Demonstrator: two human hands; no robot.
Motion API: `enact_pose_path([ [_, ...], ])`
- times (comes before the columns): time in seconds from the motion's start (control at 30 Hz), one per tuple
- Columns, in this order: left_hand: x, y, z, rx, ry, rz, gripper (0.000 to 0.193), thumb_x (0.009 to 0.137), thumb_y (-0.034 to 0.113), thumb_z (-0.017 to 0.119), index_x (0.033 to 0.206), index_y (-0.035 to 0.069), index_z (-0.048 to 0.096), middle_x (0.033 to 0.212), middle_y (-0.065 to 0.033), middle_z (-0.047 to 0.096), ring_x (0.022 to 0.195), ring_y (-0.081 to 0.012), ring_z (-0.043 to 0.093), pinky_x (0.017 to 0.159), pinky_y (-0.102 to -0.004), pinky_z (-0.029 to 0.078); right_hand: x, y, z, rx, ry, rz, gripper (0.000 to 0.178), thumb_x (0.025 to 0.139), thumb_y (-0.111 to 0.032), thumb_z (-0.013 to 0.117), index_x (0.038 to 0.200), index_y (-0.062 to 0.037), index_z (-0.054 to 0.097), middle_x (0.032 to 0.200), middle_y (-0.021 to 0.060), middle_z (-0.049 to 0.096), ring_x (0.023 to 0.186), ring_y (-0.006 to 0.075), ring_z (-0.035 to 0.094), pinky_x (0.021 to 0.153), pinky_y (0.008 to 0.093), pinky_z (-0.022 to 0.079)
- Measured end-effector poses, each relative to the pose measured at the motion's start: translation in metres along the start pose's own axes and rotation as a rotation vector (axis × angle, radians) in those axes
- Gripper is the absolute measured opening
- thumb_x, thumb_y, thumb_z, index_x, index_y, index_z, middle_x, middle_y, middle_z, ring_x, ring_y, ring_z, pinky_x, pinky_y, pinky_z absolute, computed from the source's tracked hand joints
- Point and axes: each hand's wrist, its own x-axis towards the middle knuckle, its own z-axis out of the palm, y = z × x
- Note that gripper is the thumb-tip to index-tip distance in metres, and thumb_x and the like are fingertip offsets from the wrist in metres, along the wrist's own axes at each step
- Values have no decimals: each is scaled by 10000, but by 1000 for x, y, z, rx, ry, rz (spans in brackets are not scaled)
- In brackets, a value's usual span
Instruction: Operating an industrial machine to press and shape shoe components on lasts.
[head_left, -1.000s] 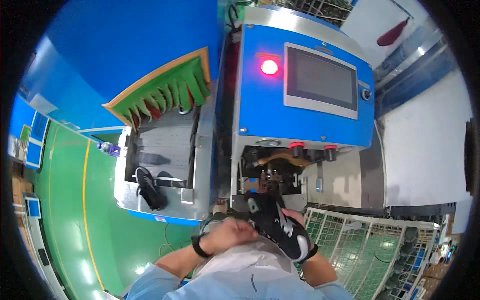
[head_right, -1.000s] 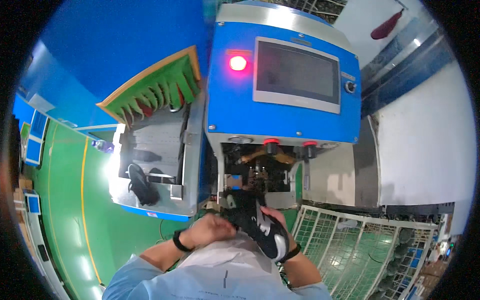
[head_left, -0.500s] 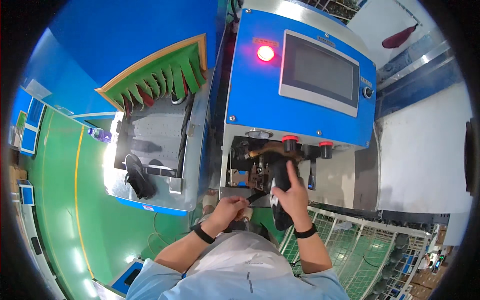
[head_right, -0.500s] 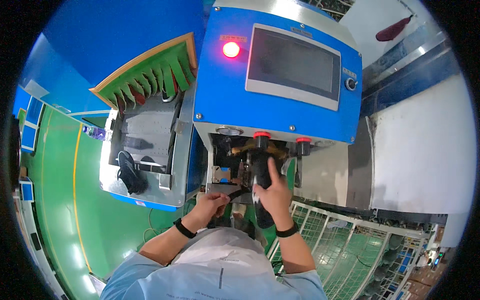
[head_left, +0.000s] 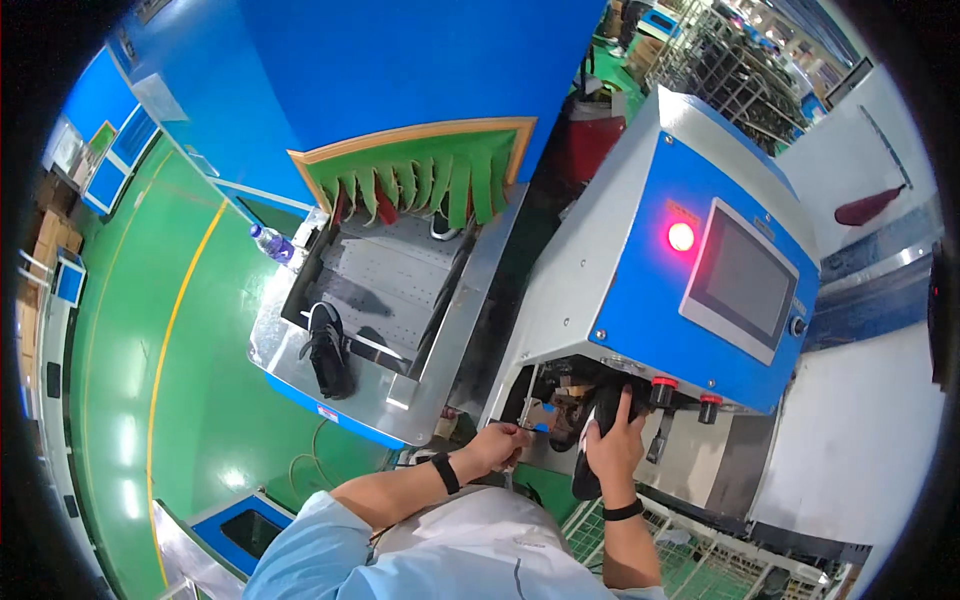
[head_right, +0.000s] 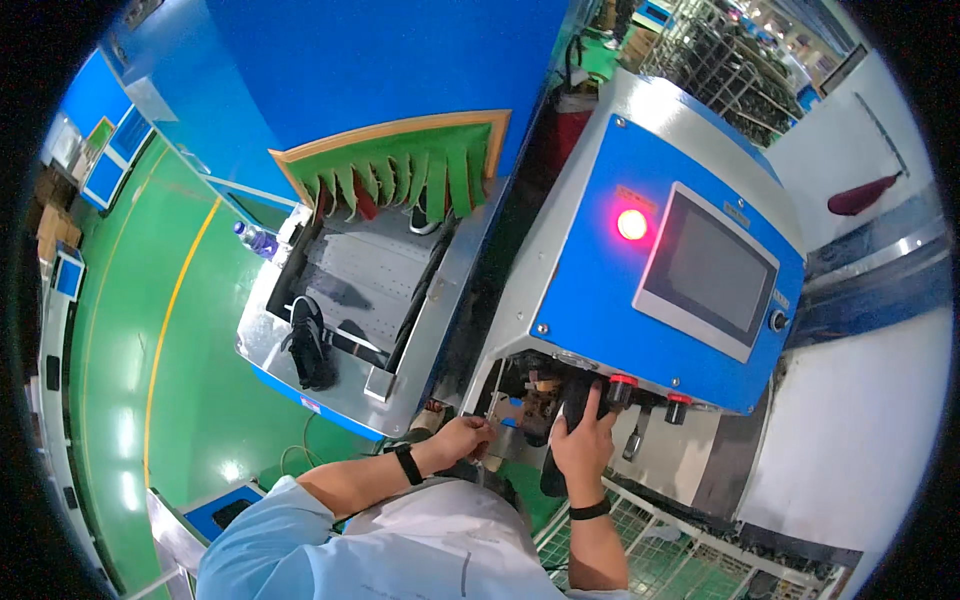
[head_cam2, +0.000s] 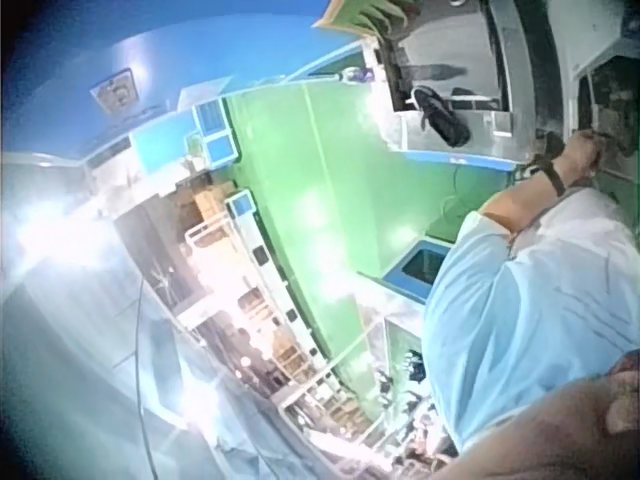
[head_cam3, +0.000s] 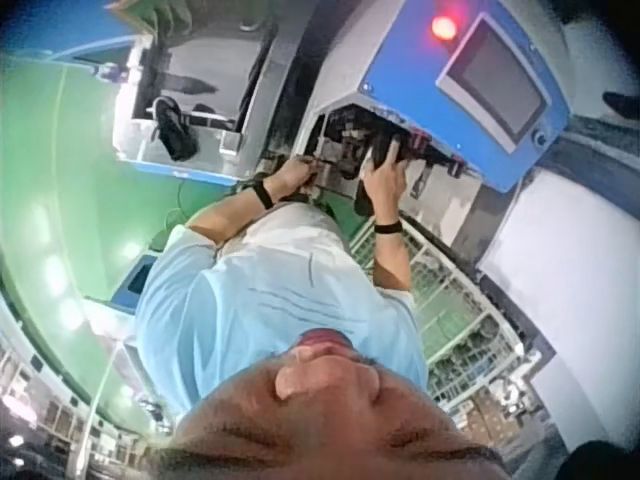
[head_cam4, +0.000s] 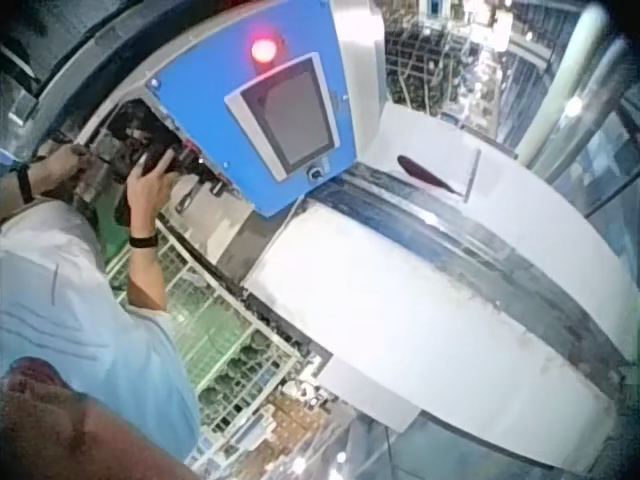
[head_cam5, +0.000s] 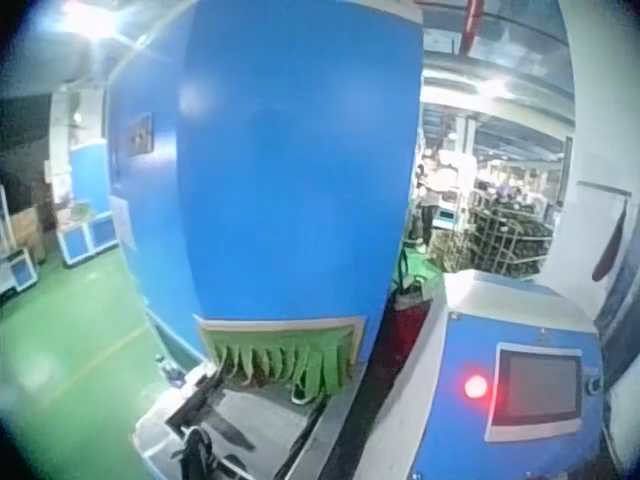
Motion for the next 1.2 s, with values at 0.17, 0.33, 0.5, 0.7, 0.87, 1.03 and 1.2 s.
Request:
enact_pose_path([
  [0.17,11,-16,-9,137,-101,-19,174,987,185,605,924,31,652,790,-90,620,624,-162,585,544,-323,444,-8,-4,-1,66,17,79,893,864,-308,693,1599,-164,208,1269,382,462,904,520,622,734,541,541],
  [0.33,-8,-10,13,360,-216,94,273,952,259,582,823,21,622,662,-62,591,567,-171,575,519,-329,453,-40,2,8,125,200,1,835,910,-331,672,1582,-86,243,1246,388,453,947,545,582,775,547,516],
  [0.5,-39,11,38,239,-439,-210,423,999,482,575,1058,66,623,870,-42,672,670,-148,627,579,-288,507,-128,24,31,182,356,-89,778,883,-290,727,1527,-47,366,1307,439,405,1059,600,520,856,613,481],
  [0.7,-1,-35,7,-263,-1083,-684,669,965,702,453,1214,104,623,1005,-57,710,849,-161,672,736,-311,529,-199,-17,-64,363,-35,-244,663,744,-249,847,1355,-136,616,1176,255,606,947,434,659,808,446,557],
  [0.87,-49,-6,38,127,-550,-600,440,976,379,600,1273,56,617,1111,-85,697,958,-247,671,939,-395,521,-160,29,-36,972,-346,575,930,912,-469,700,1566,0,233,1172,215,668,1032,269,663,919,348,507],
  [1.03,-15,-34,5,468,-271,-366,418,926,290,632,1262,41,616,1158,-95,689,1056,-255,663,960,-409,536,-107,4,14,1853,-134,612,727,857,-307,775,1485,-75,489,1268,60,641,1155,159,572,999,303,441],
  [1.2,-15,-19,-10,440,-406,-242,587,1033,475,513,1375,-1,553,1315,-115,625,1173,-259,595,1001,-414,491,-193,66,-12,1372,169,254,727,895,-310,744,1528,-128,435,1432,121,571,1288,204,531,1093,313,388],
])
